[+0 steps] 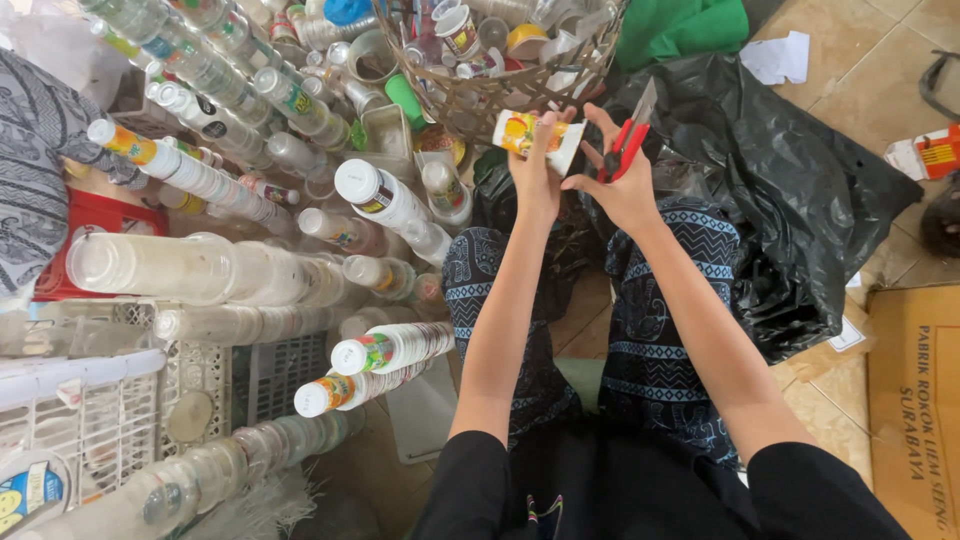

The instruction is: The person removes labels and cleans plastic cups for recycling using a cutter.

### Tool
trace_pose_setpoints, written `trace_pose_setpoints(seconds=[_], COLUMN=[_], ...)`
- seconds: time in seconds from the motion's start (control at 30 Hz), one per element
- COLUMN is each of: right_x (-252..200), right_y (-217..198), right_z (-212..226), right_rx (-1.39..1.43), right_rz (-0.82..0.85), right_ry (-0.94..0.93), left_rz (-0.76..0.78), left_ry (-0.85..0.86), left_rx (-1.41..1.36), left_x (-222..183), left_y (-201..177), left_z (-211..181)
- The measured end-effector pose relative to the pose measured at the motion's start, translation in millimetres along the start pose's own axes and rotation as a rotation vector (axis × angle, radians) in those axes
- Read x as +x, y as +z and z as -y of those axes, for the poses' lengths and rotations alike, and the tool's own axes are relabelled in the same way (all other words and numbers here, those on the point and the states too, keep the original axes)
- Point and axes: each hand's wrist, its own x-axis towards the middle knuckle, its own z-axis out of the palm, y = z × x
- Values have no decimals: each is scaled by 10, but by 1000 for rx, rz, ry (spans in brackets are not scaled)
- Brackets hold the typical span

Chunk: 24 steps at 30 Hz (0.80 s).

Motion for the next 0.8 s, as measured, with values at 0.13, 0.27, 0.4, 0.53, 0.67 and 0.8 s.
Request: trace_pose_setpoints(seconds=[0.13,0.27,0.4,0.53,0.67,0.8], right_x=[-73,-207,-216,-292,-395,-394], right_y=[-135,-318,-277,-250,-250,-188], right_z=[-146,-278,-68,-26,-45,93], right_rx=[22,458,207,52,-123,-271], right_rz=[-29,-8,-44,-12,58,130], right_ry=[59,130,108,79,22,-5], left_rz=[-99,24,180,178,142,98], left_ry=[231,515,709,684,593,584], left_rx=[198,342,368,430,453,316], left_x=[-56,-266,-411,-461,-527,-532], left_y=[81,217,444,505,529,480], left_z=[-132,-230,-328,-349,-378,-279])
